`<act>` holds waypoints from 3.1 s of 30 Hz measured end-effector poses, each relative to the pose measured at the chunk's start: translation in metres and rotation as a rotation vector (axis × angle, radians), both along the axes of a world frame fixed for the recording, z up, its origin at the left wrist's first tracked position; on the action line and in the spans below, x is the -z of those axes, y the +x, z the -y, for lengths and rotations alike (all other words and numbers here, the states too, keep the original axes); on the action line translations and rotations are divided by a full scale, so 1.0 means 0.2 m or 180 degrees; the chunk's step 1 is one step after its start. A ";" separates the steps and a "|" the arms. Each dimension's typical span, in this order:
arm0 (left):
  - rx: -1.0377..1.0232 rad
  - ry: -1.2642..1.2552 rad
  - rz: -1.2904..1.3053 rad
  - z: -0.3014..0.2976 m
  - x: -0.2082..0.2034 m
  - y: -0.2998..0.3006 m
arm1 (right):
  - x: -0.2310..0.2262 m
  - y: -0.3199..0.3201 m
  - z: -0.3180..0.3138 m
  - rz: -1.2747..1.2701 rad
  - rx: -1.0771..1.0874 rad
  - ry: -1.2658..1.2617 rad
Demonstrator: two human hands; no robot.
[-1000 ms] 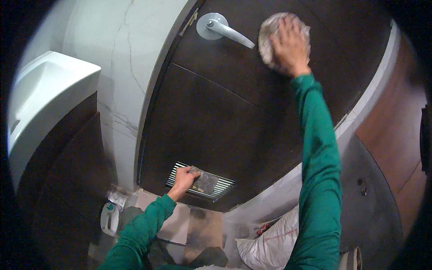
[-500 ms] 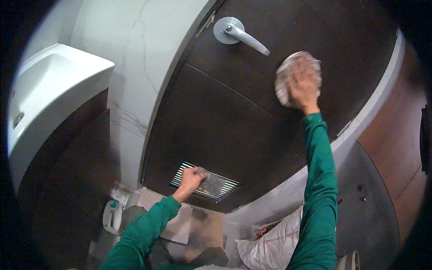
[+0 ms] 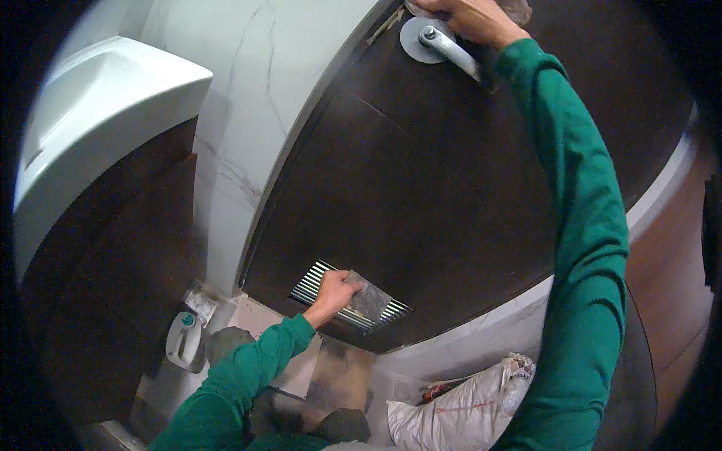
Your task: The person scrubs and wipes a dark-colored door using a small abrasive pad and a cloth. They repeatedly scrub the door surface and the metal vent grille, then wipe the area with the cloth.
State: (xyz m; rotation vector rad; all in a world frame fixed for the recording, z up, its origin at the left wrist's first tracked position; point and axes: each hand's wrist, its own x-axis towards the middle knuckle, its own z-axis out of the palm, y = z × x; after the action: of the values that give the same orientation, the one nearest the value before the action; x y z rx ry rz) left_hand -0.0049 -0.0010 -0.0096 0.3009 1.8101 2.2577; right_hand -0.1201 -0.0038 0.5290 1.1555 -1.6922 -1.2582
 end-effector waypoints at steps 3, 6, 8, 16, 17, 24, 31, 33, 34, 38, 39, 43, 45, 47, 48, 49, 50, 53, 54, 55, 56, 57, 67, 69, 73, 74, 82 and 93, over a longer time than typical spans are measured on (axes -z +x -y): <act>-0.0087 0.0108 -0.0216 0.00 0.02 -0.01 | -0.03 0.08 -0.10 -0.0044 -0.0151 -0.0068; -0.0071 0.0188 -0.0204 0.01 0.02 -0.01 | 0.01 0.12 -0.16 -0.0357 -0.0146 -0.0374; -0.0050 0.0210 -0.0127 0.03 0.01 0.00 | 0.07 0.09 -0.11 -0.0339 -0.0187 -0.0324; -0.0116 0.0369 0.0035 0.07 -0.02 -0.01 | -0.04 0.00 -0.30 -0.0596 -0.0147 -0.0499; -0.0220 0.0378 0.0017 0.08 -0.03 -0.01 | -0.08 0.02 -0.45 -0.0794 -0.0118 -0.0857; -0.0815 0.0910 0.0340 0.22 -0.04 -0.06 | -0.17 0.33 -1.24 -0.2184 0.0451 -0.3898; -0.0219 0.1396 -0.0010 0.26 -0.09 -0.04 | 0.98 0.34 -1.09 -0.0426 0.0487 -0.1616; -0.0101 0.1717 0.0202 0.36 -0.12 -0.03 | 1.03 0.39 -1.13 0.0381 0.0606 -0.1021; -0.0075 0.1858 0.0314 0.42 -0.16 -0.04 | 1.00 0.42 -1.17 0.0387 0.0786 -0.1237; -0.0163 0.2080 -0.0205 0.65 -0.53 -0.13 | 0.85 0.46 -1.26 -0.0775 0.0335 -0.2472; -0.0210 0.1808 -0.0674 0.71 -0.67 -0.17 | 0.83 0.46 -1.27 -0.0901 0.0238 -0.2478; 0.0190 0.1737 -0.1443 0.88 -1.31 -0.36 | 0.88 0.41 -1.26 -0.1042 0.0170 -0.2611; 0.0210 0.1783 -0.1617 0.91 -1.55 -0.42 | 0.90 0.40 -1.25 -0.1043 0.0066 -0.2694; -0.0381 0.1356 -0.2055 0.90 -1.72 -0.45 | 0.90 0.40 -1.25 -0.1107 0.0040 -0.2771; -0.0756 0.1122 -0.2259 0.89 -1.80 -0.46 | 0.90 0.41 -1.24 -0.1085 -0.0024 -0.2747; -0.1028 0.0862 -0.2372 0.89 -1.87 -0.48 | 0.89 0.41 -1.24 -0.1068 -0.0018 -0.2779; -0.1519 0.0171 -0.2842 0.89 -1.94 -0.50 | 0.89 0.41 -1.24 -0.1045 -0.0029 -0.2779; -0.2441 -0.1688 -0.3493 0.88 -2.09 -0.56 | 0.89 0.42 -1.24 -0.0996 -0.0074 -0.2824; -0.2604 -0.2085 -0.3410 0.87 -2.14 -0.60 | 0.89 0.42 -1.24 -0.0988 -0.0054 -0.2880; -0.2662 -0.2401 -0.3603 0.86 -2.19 -0.63 | 0.90 0.42 -1.24 -0.0986 -0.0014 -0.2889; -0.2967 -0.2760 -0.3575 0.85 -2.22 -0.65 | 0.90 0.41 -1.24 -0.0993 -0.0007 -0.2890; -0.3172 -0.3041 -0.3818 0.85 -2.25 -0.67 | 0.91 0.41 -1.24 -0.0998 -0.0009 -0.2902; -0.3691 -0.3535 -0.3805 0.80 -2.28 -0.80 | 0.90 0.41 -1.25 -0.0987 -0.0274 -0.2920; -0.3826 -0.3550 -0.4039 0.80 -2.28 -0.84 | 0.90 0.40 -1.25 -0.0998 -0.0201 -0.2906; -0.3737 -0.3365 -0.4096 0.80 -2.31 -0.87 | 0.91 0.39 -1.26 -0.1070 -0.0116 -0.2881; -0.3738 -0.3465 -0.4093 0.80 -2.31 -0.87 | 0.91 0.39 -1.26 -0.1077 -0.0154 -0.2871; -0.3764 -0.3420 -0.3923 0.79 -2.23 -0.84 | 0.91 0.38 -1.26 -0.1119 -0.0262 -0.2874; -0.3919 -0.3231 -0.4119 0.80 -2.21 -0.88 | 0.90 0.38 -1.26 -0.1217 -0.0276 -0.2834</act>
State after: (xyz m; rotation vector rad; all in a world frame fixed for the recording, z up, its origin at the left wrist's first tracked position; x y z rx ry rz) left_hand -0.1815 -0.1613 0.4322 0.5913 4.3781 0.8139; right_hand -0.0443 0.2475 0.3482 0.4085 -1.5992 -0.4950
